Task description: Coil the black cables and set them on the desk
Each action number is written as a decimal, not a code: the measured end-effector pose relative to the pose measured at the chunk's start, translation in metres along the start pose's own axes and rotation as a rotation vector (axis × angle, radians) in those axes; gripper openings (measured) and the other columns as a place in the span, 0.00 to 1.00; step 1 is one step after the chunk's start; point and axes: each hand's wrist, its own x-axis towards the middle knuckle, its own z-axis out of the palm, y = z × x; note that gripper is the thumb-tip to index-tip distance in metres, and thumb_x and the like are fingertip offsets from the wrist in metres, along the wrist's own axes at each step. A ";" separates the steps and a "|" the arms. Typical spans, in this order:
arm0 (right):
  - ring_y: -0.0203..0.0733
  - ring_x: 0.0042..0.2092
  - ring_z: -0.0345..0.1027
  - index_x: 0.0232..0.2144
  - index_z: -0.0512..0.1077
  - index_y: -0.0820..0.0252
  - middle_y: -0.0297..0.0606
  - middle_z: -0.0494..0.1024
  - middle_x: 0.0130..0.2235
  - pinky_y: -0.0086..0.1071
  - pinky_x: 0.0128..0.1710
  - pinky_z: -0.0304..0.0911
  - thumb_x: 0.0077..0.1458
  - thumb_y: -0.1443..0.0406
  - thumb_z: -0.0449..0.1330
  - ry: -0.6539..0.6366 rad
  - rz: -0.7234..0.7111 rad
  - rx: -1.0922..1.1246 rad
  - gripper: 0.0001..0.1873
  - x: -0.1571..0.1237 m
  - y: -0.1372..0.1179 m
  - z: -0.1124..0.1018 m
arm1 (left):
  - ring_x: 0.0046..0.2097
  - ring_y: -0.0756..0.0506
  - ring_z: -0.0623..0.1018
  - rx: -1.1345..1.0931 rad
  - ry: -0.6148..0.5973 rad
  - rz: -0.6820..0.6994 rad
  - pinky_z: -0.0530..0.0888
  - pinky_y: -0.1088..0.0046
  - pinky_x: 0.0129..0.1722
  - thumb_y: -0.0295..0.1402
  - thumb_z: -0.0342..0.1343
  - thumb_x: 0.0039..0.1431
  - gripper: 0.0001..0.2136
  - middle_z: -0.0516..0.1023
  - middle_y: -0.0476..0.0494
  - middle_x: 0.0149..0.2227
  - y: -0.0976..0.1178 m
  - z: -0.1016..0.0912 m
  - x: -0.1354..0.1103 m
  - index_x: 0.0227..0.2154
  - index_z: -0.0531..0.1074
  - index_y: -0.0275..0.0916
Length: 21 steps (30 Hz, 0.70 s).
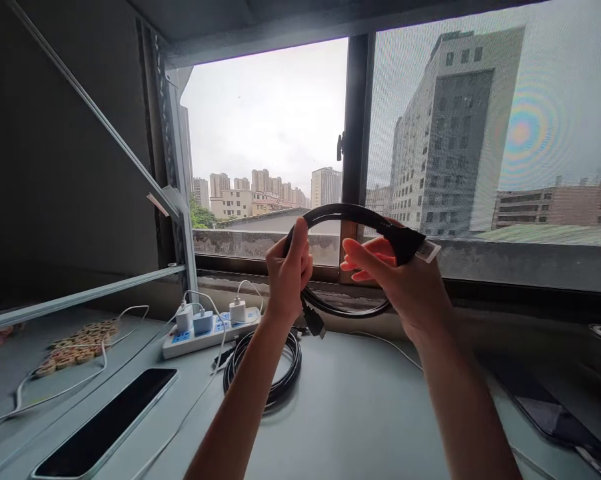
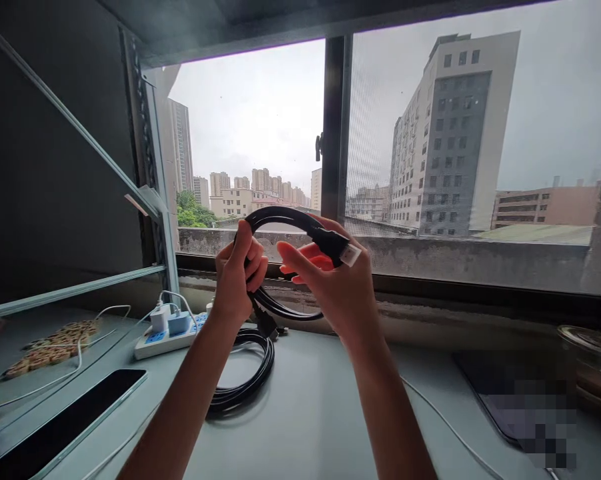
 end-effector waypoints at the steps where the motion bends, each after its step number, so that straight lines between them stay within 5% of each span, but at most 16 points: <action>1: 0.38 0.28 0.75 0.46 0.72 0.55 0.29 0.79 0.27 0.29 0.25 0.73 0.37 0.58 0.71 0.046 -0.021 0.007 0.31 0.000 0.001 0.002 | 0.13 0.59 0.49 0.023 -0.021 -0.036 0.40 0.76 0.12 0.54 0.60 0.45 0.27 0.47 0.59 0.13 -0.001 -0.002 0.002 0.13 0.54 0.39; 4: 0.38 0.28 0.76 0.49 0.70 0.53 0.31 0.80 0.32 0.30 0.27 0.74 0.36 0.56 0.71 0.129 0.002 0.063 0.35 0.003 0.002 0.004 | 0.12 0.59 0.50 0.064 -0.072 -0.117 0.41 0.76 0.12 0.53 0.60 0.45 0.27 0.46 0.59 0.12 -0.001 -0.009 0.007 0.12 0.55 0.38; 8: 0.41 0.31 0.77 0.47 0.72 0.55 0.35 0.80 0.34 0.36 0.32 0.75 0.45 0.48 0.63 0.021 0.075 0.106 0.29 0.004 -0.001 -0.004 | 0.12 0.59 0.50 0.075 -0.032 -0.072 0.42 0.76 0.12 0.53 0.62 0.43 0.25 0.46 0.60 0.11 0.008 -0.020 0.013 0.12 0.58 0.38; 17: 0.45 0.38 0.76 0.49 0.71 0.53 0.39 0.80 0.40 0.40 0.36 0.75 0.44 0.55 0.68 0.018 -0.163 -0.458 0.29 -0.011 -0.016 -0.051 | 0.13 0.57 0.51 0.492 0.199 0.241 0.47 0.75 0.14 0.45 0.62 0.46 0.20 0.51 0.57 0.08 0.036 -0.047 0.017 0.10 0.64 0.38; 21: 0.48 0.45 0.73 0.51 0.70 0.52 0.41 0.77 0.46 0.46 0.46 0.71 0.43 0.55 0.69 0.008 -0.245 -0.566 0.31 -0.005 -0.005 -0.054 | 0.15 0.57 0.54 0.649 0.162 0.329 0.51 0.76 0.17 0.41 0.61 0.48 0.19 0.52 0.57 0.09 0.044 -0.038 0.005 0.10 0.65 0.37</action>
